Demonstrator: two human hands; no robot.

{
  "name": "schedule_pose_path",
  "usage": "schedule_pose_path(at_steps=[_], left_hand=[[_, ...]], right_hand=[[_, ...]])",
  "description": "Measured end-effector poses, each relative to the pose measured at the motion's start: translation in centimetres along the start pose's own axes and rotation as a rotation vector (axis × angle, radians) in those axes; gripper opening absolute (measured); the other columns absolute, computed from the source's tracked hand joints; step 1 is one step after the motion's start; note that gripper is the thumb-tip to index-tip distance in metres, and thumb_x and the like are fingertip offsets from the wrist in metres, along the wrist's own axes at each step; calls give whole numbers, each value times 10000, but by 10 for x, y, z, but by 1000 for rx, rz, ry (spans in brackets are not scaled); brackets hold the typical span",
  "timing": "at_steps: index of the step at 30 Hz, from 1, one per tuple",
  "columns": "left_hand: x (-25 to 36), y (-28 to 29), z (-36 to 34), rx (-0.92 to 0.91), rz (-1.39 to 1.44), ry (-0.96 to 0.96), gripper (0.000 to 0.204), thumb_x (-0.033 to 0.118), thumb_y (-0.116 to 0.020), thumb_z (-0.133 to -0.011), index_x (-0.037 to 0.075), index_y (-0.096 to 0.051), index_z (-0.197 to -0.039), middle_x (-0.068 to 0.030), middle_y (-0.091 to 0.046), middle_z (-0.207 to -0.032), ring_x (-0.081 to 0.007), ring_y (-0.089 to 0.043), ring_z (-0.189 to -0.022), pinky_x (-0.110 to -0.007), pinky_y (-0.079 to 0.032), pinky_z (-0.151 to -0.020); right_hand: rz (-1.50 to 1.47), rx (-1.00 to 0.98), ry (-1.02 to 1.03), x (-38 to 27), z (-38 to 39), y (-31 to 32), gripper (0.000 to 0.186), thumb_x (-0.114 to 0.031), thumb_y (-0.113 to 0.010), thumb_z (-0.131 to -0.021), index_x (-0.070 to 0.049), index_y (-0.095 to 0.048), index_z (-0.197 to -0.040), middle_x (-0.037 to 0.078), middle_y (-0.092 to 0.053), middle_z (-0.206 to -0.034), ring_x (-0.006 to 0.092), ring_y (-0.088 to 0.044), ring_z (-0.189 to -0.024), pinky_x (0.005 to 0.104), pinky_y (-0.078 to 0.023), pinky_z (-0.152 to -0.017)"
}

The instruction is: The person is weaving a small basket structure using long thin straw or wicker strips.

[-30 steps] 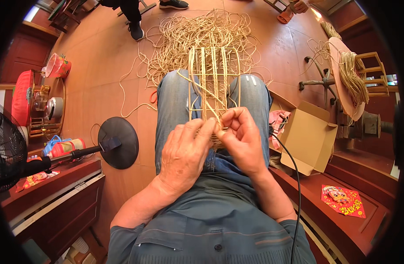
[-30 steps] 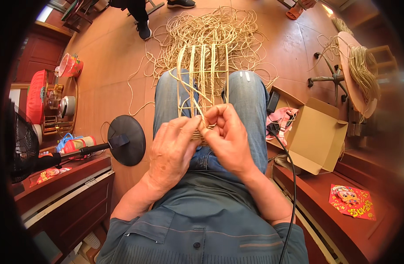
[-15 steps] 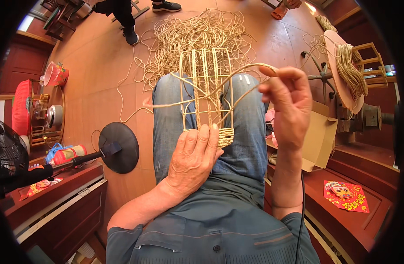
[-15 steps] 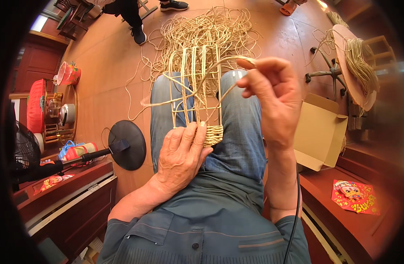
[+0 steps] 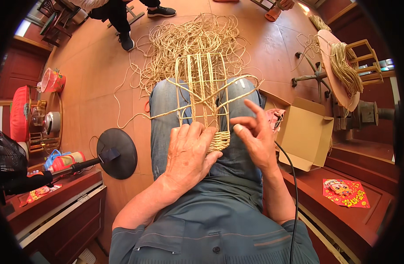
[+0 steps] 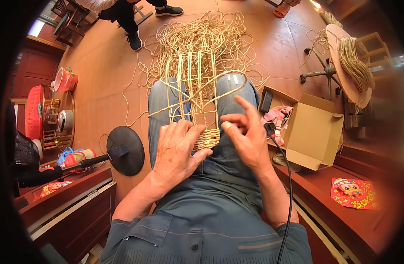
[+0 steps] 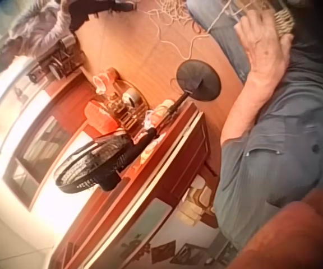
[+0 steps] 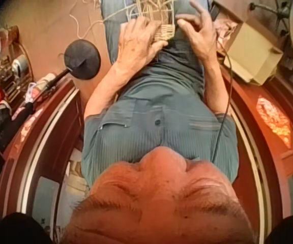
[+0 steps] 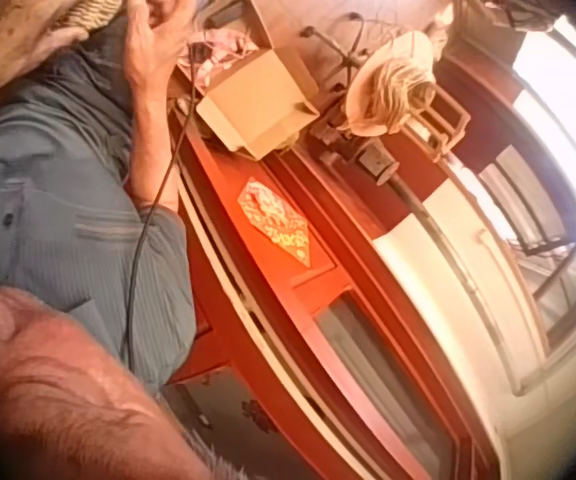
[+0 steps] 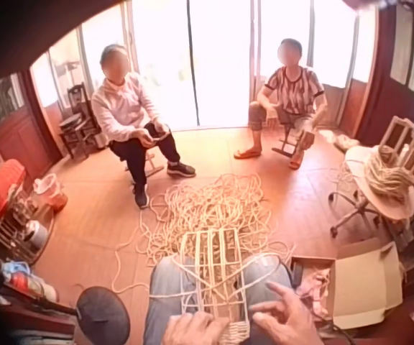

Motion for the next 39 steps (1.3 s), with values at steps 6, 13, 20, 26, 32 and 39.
schedule_pose_path(at_steps=[6, 13, 20, 26, 32, 39], left_hand=[[3, -1, 4, 20, -1, 9, 643, 221, -953, -799, 58, -685, -1361, -104, -626, -1170, -314, -599, -1105, -469, -442, -980], [1, -4, 10, 86, -17, 12, 635, 242, -934, -827, 85, -676, -1386, -106, -675, -1239, -334, -632, -1134, -485, -459, -1009], [3, -6, 13, 101, -29, 12, 657, 245, -936, -826, 92, -671, -1407, -95, -681, -1267, -334, -643, -1166, -485, -463, -1027], [0, -8, 14, 104, -36, 17, 665, 244, -937, -828, 89, -668, -1417, -103, -679, -1280, -339, -644, -1175, -488, -463, -1034], [4, -8, 16, 137, -74, 13, 677, 238, -935, -835, 81, -665, -1435, -108, -673, -1300, -334, -642, -1159, -486, -481, -1014], [8, -18, 12, 288, -66, -117, 606, 198, -906, -872, 84, -692, -1428, -100, -683, -1372, -307, -659, -1133, -440, -521, -984]], right_hand=[[-3, -211, -100, -1, -4, -29, 737, -135, -753, -1086, -1, -381, -1708, 129, -775, -1305, 145, -732, -1145, 321, -591, -1008], [-439, -122, -169, 21, -9, -36, 703, -66, -800, -1050, -3, -440, -1651, 72, -777, -1149, 115, -738, -1042, 285, -606, -938], [-711, -91, -313, 16, -3, -41, 558, 3, -771, -1015, -42, -498, -1499, 62, -733, -1132, 144, -744, -1017, 299, -623, -911], [-495, -50, -177, 25, -5, -38, 460, -74, -753, -1079, -27, -523, -1475, 87, -780, -1129, 129, -746, -996, 268, -605, -883], [-23, 118, 59, 10, 7, -29, 306, -88, -695, -1123, -14, -617, -1410, 101, -840, -1024, 121, -779, -930, 260, -613, -840], [-520, 250, -22, 18, -8, 6, 126, -74, -591, -1134, -79, -521, -1239, 68, -724, -969, 180, -764, -860, 325, -641, -813]])
Point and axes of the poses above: each hand's wrist, its own z-axis away from the middle knuckle, its own y-axis out of the back of the hand, x = y × z, the point moved 4 cm from there along -z, towards the middle knuckle
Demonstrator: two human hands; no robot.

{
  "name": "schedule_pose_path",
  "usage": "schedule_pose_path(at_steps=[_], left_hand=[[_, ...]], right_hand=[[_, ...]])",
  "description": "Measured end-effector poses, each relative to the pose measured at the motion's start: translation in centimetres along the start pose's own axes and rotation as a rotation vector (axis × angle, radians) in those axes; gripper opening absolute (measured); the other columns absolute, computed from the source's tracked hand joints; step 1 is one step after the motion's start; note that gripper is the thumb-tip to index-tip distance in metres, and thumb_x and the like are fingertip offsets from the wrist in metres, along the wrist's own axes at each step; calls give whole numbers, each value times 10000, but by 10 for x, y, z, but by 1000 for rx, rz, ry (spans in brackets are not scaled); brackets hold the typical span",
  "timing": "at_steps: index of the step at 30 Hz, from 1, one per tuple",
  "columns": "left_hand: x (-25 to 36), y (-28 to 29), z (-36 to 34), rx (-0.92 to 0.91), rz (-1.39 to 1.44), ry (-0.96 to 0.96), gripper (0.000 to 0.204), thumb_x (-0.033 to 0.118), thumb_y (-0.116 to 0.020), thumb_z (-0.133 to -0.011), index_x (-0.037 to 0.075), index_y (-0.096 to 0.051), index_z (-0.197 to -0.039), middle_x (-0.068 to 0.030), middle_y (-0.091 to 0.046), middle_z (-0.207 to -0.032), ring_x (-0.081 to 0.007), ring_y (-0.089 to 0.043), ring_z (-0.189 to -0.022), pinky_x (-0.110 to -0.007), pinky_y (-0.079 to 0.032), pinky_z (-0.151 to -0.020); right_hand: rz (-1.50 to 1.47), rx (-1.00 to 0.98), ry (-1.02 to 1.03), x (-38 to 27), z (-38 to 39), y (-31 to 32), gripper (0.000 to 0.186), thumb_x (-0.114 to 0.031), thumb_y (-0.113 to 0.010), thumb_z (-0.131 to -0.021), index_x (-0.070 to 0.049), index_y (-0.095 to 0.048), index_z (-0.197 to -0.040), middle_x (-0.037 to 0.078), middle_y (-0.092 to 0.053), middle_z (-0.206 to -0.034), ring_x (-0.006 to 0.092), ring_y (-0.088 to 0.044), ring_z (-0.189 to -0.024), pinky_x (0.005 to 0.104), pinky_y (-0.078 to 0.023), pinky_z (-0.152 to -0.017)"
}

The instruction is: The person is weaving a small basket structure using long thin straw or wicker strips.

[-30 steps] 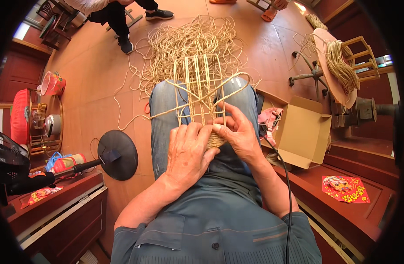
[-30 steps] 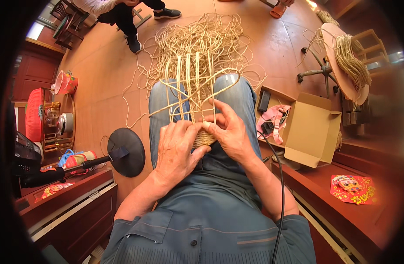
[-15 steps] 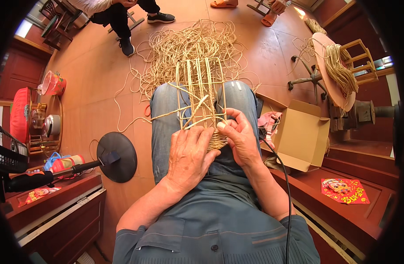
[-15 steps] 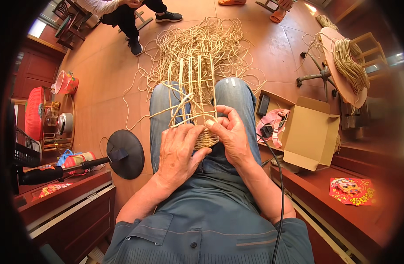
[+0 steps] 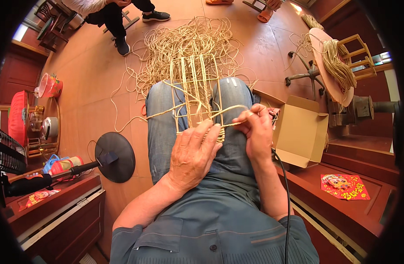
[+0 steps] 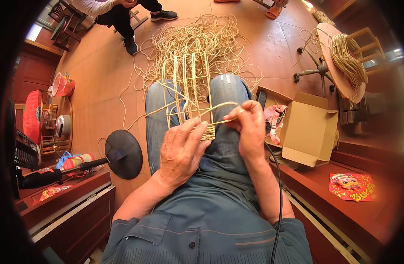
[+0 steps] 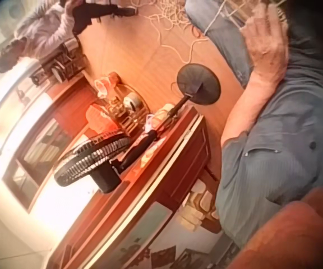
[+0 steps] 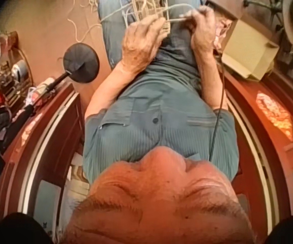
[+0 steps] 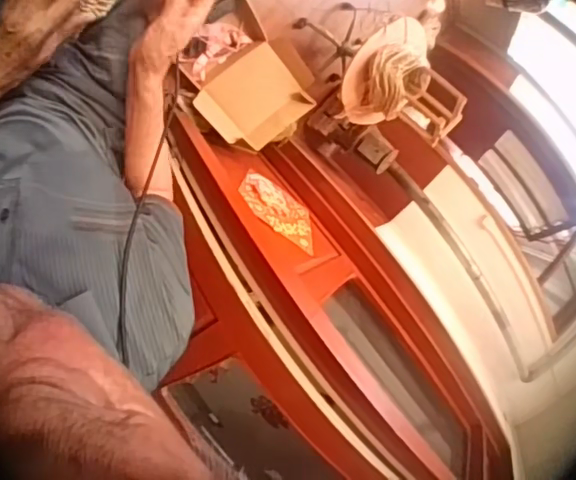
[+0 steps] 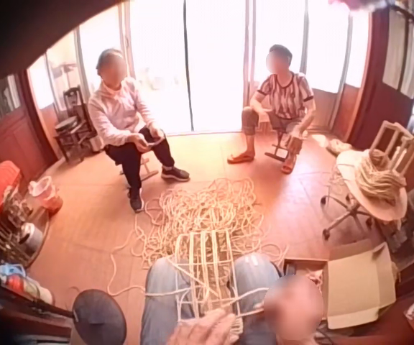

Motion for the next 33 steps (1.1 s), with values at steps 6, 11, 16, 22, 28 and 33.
schedule_pose_path(at_steps=[6, 11, 16, 22, 28, 33], left_hand=[[6, -15, -5, -99, -41, -129, 527, 215, -848, -940, 48, -718, -1422, -79, -708, -1381, -269, -665, -1103, -420, -518, -989], [7, -14, -3, -111, -58, -137, 574, 227, -854, -929, 49, -701, -1453, -82, -693, -1404, -267, -653, -1090, -418, -512, -991], [5, -16, -3, -120, -86, -165, 594, 228, -859, -915, 53, -687, -1455, -83, -687, -1384, -268, -640, -1072, -420, -511, -988], [4, -16, 1, -127, -245, -235, 555, 224, -832, -915, 45, -692, -1422, -92, -686, -1364, -256, -636, -1060, -421, -516, -981], [9, -21, -4, -110, -257, -302, 530, 229, -797, -938, 34, -687, -1419, -95, -688, -1347, -248, -635, -1062, -412, -519, -979], [5, -16, 0, -117, -250, -246, 544, 223, -820, -922, 44, -690, -1419, -89, -681, -1352, -256, -641, -1064, -430, -512, -993]], right_hand=[[-280, 152, 24, -31, -41, 83, 143, -57, -560, -1109, -92, -560, -1247, 50, -628, -943, 210, -658, -873, 384, -595, -843], [-336, 345, 159, -61, -77, 170, 214, 24, -535, -1084, -95, -592, -1252, 47, -642, -944, 185, -628, -835, 328, -525, -771], [-310, 592, 284, -75, -101, 244, 217, 14, -503, -1102, -143, -603, -1213, 48, -632, -919, 169, -618, -788, 308, -493, -688], [-370, 900, 306, -75, -123, 265, 199, -51, -459, -1138, -171, -613, -1181, 22, -562, -746, 151, -538, -584, 302, -445, -535], [-879, 498, -39, -65, -143, 356, 284, -216, -399, -1228, -75, -604, -1091, 24, -457, -689, 131, -413, -531, 266, -362, -450], [-440, 157, -109, -74, -115, 281, 517, -490, -484, -1221, -21, -700, -1247, -55, -471, -760, 57, -349, -558, 246, -311, -474]])
Point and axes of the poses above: each hand's wrist, its own z-axis away from the middle knuckle, its own y-axis out of the back of the hand, x = y × z, the point moved 4 cm from there along -z, towards the middle knuckle
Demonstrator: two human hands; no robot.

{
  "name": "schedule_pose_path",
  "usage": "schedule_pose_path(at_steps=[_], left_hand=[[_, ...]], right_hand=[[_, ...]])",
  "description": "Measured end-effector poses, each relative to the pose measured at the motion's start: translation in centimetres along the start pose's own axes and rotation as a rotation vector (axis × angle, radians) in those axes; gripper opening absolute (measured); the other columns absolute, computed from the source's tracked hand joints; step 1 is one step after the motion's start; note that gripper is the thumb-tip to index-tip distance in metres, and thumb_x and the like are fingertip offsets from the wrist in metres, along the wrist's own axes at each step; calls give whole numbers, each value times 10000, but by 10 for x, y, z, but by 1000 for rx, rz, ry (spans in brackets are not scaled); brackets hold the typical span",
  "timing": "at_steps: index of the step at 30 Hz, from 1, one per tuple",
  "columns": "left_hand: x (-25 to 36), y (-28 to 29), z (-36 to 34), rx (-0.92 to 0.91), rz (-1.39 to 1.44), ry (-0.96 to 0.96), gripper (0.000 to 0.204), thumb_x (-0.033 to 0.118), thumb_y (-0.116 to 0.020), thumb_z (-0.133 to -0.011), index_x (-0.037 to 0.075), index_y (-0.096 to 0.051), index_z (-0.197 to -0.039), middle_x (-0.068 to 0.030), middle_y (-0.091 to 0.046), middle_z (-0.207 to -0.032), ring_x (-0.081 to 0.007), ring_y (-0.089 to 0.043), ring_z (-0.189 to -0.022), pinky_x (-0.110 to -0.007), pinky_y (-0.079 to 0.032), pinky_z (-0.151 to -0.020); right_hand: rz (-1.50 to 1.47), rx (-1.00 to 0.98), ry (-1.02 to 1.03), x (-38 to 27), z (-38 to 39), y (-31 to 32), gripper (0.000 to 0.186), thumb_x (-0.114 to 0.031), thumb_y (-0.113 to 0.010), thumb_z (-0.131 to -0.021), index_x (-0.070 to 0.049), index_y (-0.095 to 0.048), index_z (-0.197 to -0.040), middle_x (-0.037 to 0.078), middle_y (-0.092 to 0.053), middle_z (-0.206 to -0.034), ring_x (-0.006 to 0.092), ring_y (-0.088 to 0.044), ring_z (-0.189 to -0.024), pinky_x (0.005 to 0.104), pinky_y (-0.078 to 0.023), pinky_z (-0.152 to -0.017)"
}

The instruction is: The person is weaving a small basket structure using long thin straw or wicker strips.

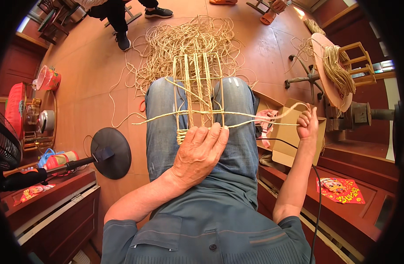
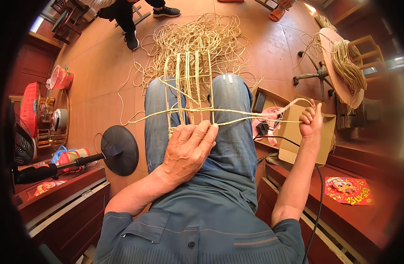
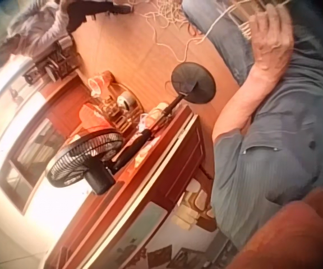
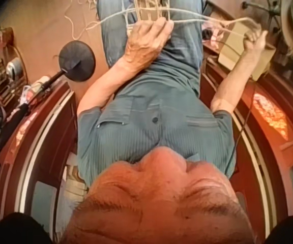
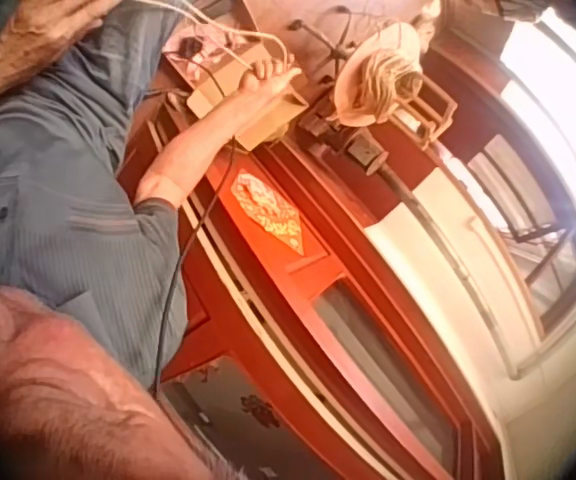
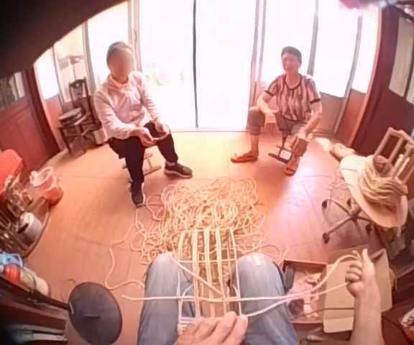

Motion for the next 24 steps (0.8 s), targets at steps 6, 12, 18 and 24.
schedule_pose_path(at_steps=[6, 12, 18, 24], left_hand=[[1, -1, -1, -12, 17, 13, 554, 206, -835, -915, 49, -697, -1428, -86, -673, -1367, -261, -647, -1079, -433, -498, -1004], [4, 1, -4, -26, 44, 31, 560, 191, -845, -910, 51, -702, -1434, -83, -679, -1382, -267, -652, -1101, -432, -489, -1013], [5, 4, -5, -11, 42, 46, 529, 227, -816, -937, 41, -696, -1418, -96, -685, -1362, -264, -649, -1111, -430, -486, -1017], [6, 3, -1, -3, 50, 38, 540, 204, -827, -927, 38, -689, -1422, -96, -686, -1372, -272, -654, -1109, -436, -491, -1019]], right_hand=[[1314, 136, 857, 45, 73, -140, 251, -230, -706, -1141, -40, -773, -1291, 60, -762, -1214, 168, -701, -1094, 320, -574, -959], [1501, -474, 899, 156, 144, -256, 217, -163, -768, -1043, -58, -783, -1233, 147, -766, -1212, 333, -735, -1100, 436, -573, -970], [1678, -588, 885, 171, 144, -260, 194, -268, -772, -1037, -76, -789, -1051, 85, -763, -1005, 338, -691, -942, 455, -512, -863], [1658, -388, 1021, 106, 130, -304, 182, -197, -788, -1003, -15, -785, -985, 126, -795, -1034, 330, -750, -944, 445, -566, -854]])
Point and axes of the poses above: each hand's wrist, its own z-axis away from the middle knuckle, its own y-axis out of the back of the hand, x = y × z, the point moved 4 cm from there along -z, towards the middle knuckle
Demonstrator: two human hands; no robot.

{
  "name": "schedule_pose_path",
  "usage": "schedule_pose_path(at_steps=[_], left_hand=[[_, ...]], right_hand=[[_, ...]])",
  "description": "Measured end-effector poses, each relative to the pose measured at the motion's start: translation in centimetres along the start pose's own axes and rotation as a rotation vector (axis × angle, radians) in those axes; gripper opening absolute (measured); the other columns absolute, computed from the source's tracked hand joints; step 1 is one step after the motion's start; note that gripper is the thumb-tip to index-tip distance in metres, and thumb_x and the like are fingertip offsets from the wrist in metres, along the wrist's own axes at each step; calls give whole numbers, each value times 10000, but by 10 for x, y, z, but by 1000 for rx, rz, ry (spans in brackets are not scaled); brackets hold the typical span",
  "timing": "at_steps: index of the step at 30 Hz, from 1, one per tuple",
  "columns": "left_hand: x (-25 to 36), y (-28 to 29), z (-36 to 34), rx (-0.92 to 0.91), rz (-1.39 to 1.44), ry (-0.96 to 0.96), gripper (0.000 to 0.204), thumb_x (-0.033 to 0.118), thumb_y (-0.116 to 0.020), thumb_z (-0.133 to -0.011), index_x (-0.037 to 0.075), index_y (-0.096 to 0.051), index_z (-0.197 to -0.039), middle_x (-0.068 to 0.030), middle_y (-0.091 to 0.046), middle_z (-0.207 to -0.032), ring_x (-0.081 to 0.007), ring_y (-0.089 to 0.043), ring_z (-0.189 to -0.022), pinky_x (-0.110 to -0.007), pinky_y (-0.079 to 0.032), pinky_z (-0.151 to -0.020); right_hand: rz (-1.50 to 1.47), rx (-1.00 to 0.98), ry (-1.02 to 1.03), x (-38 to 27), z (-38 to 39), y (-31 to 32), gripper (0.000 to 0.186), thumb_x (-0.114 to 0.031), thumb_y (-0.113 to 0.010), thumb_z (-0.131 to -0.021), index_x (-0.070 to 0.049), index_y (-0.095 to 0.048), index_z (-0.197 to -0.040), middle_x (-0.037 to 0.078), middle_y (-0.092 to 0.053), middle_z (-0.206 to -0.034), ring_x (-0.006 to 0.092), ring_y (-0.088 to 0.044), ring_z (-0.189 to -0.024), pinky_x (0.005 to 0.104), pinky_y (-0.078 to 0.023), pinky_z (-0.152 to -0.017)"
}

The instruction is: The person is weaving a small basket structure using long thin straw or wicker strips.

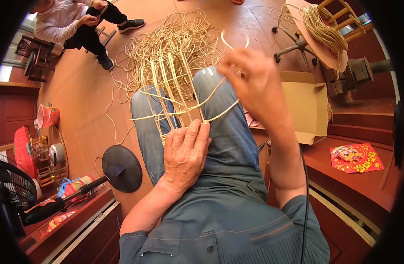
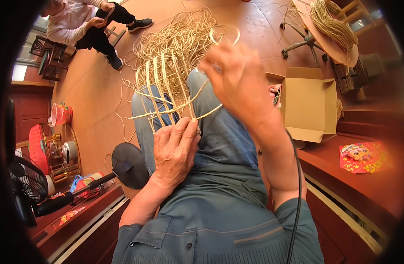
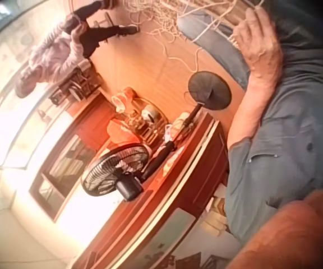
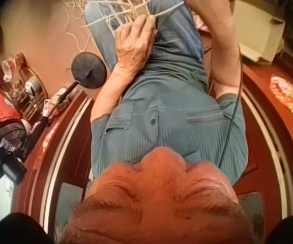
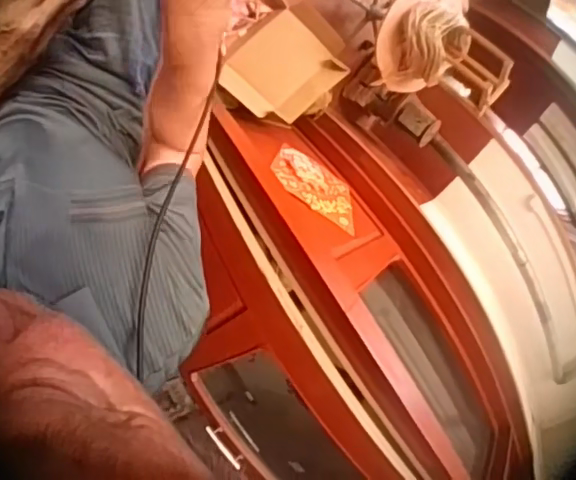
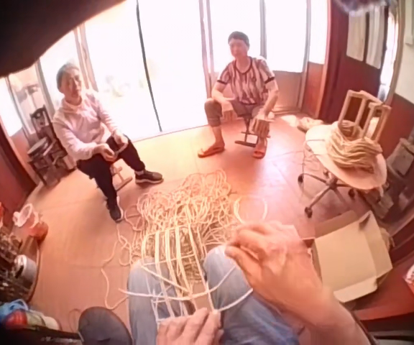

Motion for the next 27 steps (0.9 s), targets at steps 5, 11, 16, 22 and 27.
schedule_pose_path(at_steps=[5, 11, 16, 22, 27], left_hand=[[-5, -2, -3, -25, 12, 33, 534, 190, -844, -929, 59, -704, -1428, -84, -693, -1386, -285, -649, -1138, -453, -485, -1030], [-2, -1, -11, -18, 6, -9, 539, 172, -846, -937, 54, -710, -1445, -87, -696, -1381, -290, -648, -1113, -448, -489, -1004], [5, -5, -10, -30, 10, -20, 522, 177, -841, -944, 51, -711, -1434, -88, -689, -1344, -287, -644, -1092, -445, -485, -996], [2, -3, -4, -30, 1, -2, 512, 186, -832, -952, 48, -711, -1430, -86, -686, -1312, -285, -643, -1086, -446, -479, -1005], [2, -8, -12, -16, 74, -3, 500, 160, -840, -952, 87, -719, -1431, -84, -718, -1342, -305, -672, -1118, -443, -486, -1032]], right_hand=[[-269, 62, -188, -7, -74, 65, 180, -204, -728, -1086, -100, -853, -1164, 115, -831, -1056, 256, -766, -961, 358, -598, -929], [-1063, 445, -294, 73, -160, 86, 152, -196, -716, -1091, -58, -781, -1090, 46, -782, -921, 127, -731, -828, 301, -567, -698], [-1820, 641, -643, 133, -219, 60, 166, -198, -717, -1059, -105, -698, -922, 40, -720, -735, 165, -672, -605, 327, -522, -545], [-1580, 321, -910, 132, -215, 27, 167, -201, -724, -1044, -105, -697, -910, 42, -728, -743, 170, -700, -633, 327, -527, -541], [-1082, 15, -256, 176, -165, -5, 213, -200, -722, -1029, -107, -667, -845, 43, -727, -723, 188, -699, -598, 360, -531, -517]])
Point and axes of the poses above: each hand's wrist, its own z-axis away from the middle knuckle, its own y-axis out of the back of the hand, x = y × z, the point moved 4 cm from there along -z, towards the middle knuckle
